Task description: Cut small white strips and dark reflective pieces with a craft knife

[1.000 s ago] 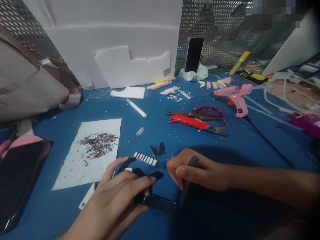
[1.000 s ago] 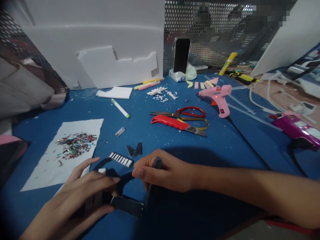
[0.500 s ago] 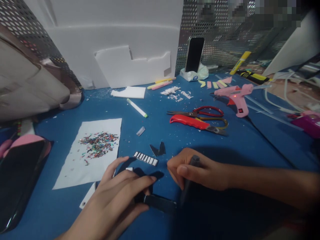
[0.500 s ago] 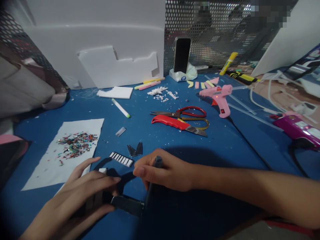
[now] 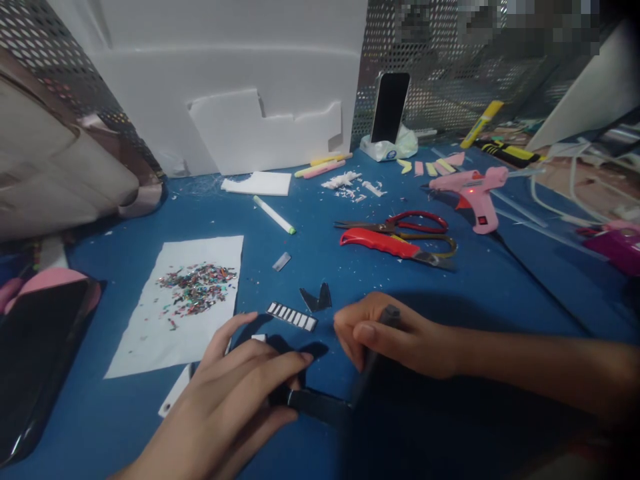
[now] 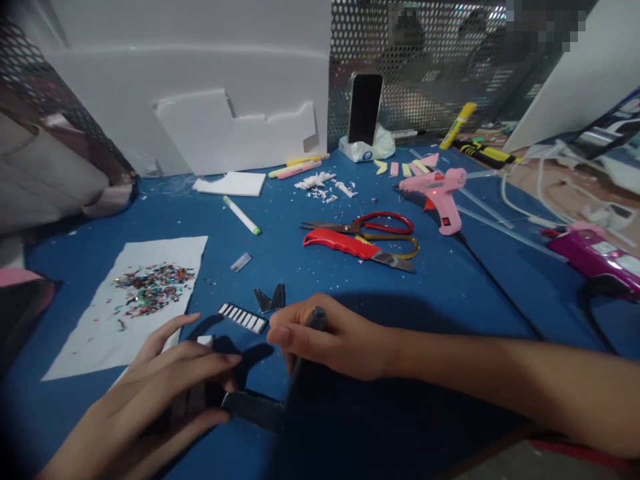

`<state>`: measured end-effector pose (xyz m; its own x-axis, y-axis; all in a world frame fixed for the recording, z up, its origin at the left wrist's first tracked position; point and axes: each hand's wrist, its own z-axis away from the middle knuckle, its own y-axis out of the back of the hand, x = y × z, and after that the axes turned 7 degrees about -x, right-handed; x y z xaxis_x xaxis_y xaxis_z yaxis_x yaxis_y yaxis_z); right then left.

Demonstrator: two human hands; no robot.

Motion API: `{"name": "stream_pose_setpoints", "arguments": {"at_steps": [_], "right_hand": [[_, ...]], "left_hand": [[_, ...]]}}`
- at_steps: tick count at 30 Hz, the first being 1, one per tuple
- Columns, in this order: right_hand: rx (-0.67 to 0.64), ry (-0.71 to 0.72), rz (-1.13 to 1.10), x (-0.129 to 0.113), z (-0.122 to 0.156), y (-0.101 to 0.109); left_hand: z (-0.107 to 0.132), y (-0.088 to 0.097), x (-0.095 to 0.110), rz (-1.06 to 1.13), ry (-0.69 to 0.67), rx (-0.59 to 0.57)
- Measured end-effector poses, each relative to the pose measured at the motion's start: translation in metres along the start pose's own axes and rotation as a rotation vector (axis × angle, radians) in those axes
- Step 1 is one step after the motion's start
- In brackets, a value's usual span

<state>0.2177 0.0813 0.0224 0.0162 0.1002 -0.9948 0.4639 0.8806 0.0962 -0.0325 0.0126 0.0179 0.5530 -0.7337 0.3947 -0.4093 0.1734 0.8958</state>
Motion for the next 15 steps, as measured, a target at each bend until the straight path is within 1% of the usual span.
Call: {"name": "stream_pose_setpoints", "arguments": {"at_steps": [2, 5, 8, 12, 15], "right_hand": [[0.02, 0.003, 0.011, -0.0001, 0.0001, -0.0002], [-0.026, -0.004, -0.019, -0.0003, 0.0003, -0.0006], [0.006, 0.001, -0.002, -0.0006, 0.0006, -0.0009], [-0.017, 0.008, -0.001, -0.0008, 0.0011, -0.001], [0.013, 0.019, 0.012, -0.0003, 0.0007, -0.0009]], "left_hand": [[0.0, 0.0001, 0.0001, 0.0, -0.001, 0.004], [-0.0002, 0.0002, 0.0001, -0.002, 0.007, 0.001], [-0.0006, 0.0002, 0.0002, -0.021, 0.009, -0.002], [-0.001, 0.0003, 0.0006, -0.019, 0.007, 0.006], [-0.001, 0.0003, 0.0004, -0.015, 0.006, 0.012]]}}
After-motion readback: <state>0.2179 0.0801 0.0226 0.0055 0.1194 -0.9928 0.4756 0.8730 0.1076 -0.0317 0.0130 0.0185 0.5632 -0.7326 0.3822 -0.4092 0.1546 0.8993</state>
